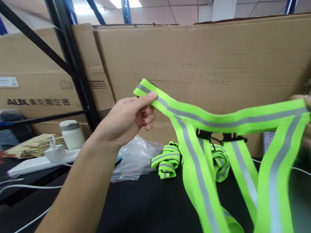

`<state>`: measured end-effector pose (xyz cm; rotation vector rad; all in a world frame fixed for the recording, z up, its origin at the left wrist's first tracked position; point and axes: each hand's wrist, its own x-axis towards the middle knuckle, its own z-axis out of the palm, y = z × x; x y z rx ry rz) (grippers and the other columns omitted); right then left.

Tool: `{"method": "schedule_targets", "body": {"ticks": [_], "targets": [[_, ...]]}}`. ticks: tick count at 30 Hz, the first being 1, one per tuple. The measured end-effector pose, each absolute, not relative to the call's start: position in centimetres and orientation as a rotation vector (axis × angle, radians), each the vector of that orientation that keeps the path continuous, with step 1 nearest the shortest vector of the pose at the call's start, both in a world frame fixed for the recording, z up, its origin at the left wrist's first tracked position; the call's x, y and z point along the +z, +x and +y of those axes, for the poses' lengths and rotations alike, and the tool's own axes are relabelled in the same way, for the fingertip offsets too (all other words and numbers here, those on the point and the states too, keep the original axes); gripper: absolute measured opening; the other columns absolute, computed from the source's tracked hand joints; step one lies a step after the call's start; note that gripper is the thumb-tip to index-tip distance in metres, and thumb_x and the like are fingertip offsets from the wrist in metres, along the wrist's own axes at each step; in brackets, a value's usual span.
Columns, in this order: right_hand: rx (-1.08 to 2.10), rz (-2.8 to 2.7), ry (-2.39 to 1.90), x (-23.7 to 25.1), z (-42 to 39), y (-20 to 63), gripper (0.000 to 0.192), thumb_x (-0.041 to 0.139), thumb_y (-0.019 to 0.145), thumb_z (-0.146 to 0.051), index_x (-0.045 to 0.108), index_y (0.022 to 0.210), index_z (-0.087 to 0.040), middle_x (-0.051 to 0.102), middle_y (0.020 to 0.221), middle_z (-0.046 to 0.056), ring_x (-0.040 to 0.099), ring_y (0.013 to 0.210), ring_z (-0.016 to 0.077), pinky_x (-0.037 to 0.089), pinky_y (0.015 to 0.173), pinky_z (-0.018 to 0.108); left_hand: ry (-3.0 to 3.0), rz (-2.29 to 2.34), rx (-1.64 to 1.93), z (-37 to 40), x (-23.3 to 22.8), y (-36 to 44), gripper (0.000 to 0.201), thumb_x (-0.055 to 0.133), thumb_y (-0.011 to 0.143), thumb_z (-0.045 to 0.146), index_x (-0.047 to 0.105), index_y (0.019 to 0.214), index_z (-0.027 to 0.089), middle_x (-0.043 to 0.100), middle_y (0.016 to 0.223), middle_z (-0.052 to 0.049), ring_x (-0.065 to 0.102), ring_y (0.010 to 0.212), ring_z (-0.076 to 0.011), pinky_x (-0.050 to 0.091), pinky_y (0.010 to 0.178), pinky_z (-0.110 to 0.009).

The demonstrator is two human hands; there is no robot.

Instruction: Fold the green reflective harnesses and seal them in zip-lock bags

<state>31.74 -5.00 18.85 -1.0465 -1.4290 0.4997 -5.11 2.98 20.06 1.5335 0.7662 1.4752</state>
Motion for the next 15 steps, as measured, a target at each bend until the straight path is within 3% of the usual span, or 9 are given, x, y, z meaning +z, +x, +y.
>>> {"method": "schedule_targets", "body": {"ticks": [3, 5, 10, 15], "targets": [[0.976, -1.642, -0.953, 17.6, -3.9, 32.6, 0.040, 0.076, 0.078, -0.056, 0.061, 0.065, -0.022, 0.049, 0.037, -0.003, 0.047, 0.030, 0.0103, 0.039, 0.037, 0.025, 1.667, 0.991, 1.095, 4.4, 19.2, -5.8, 0.044, 0.078, 0.081, 0.037, 0.053, 0.050, 0.017, 0.046, 0.049, 0.001, 0.044, 0.039, -0.0079, 0.040, 0.036, -0.020], [1.086, -1.716, -0.996, 16.6, -2.7, 33.2, 0.029, 0.077, 0.082, -0.047, 0.069, 0.078, -0.019, 0.055, 0.046, -0.002, 0.053, 0.040, 0.0123, 0.046, 0.043, 0.026, 1.754, 1.116, 0.966, 5.0, 18.6, -5.7, 0.042, 0.079, 0.080, 0.037, 0.056, 0.052, 0.016, 0.052, 0.050, 0.000, 0.047, 0.039, -0.0079, 0.043, 0.039, -0.020], [1.033, -1.805, -1.184, 14.9, 0.1, 33.7, 0.034, 0.080, 0.082, -0.042, 0.071, 0.104, -0.018, 0.067, 0.063, 0.001, 0.064, 0.055, 0.0145, 0.053, 0.052, 0.024, 1.770, 1.260, 1.004, 6.5, 17.1, -4.9, 0.033, 0.077, 0.083, 0.034, 0.063, 0.060, 0.015, 0.058, 0.052, -0.001, 0.052, 0.041, -0.0093, 0.048, 0.042, -0.020], [0.921, -1.721, -1.296, 13.5, 2.3, 34.7, 0.036, 0.083, 0.078, -0.046, 0.074, 0.094, -0.016, 0.077, 0.087, 0.010, 0.072, 0.071, 0.0193, 0.062, 0.066, 0.029, 1.567, 1.116, 1.170, 8.9, 16.1, -5.5, 0.018, 0.073, 0.088, 0.027, 0.072, 0.081, 0.010, 0.072, 0.070, -0.010, 0.068, 0.060, -0.0178, 0.058, 0.052, -0.025]]}}
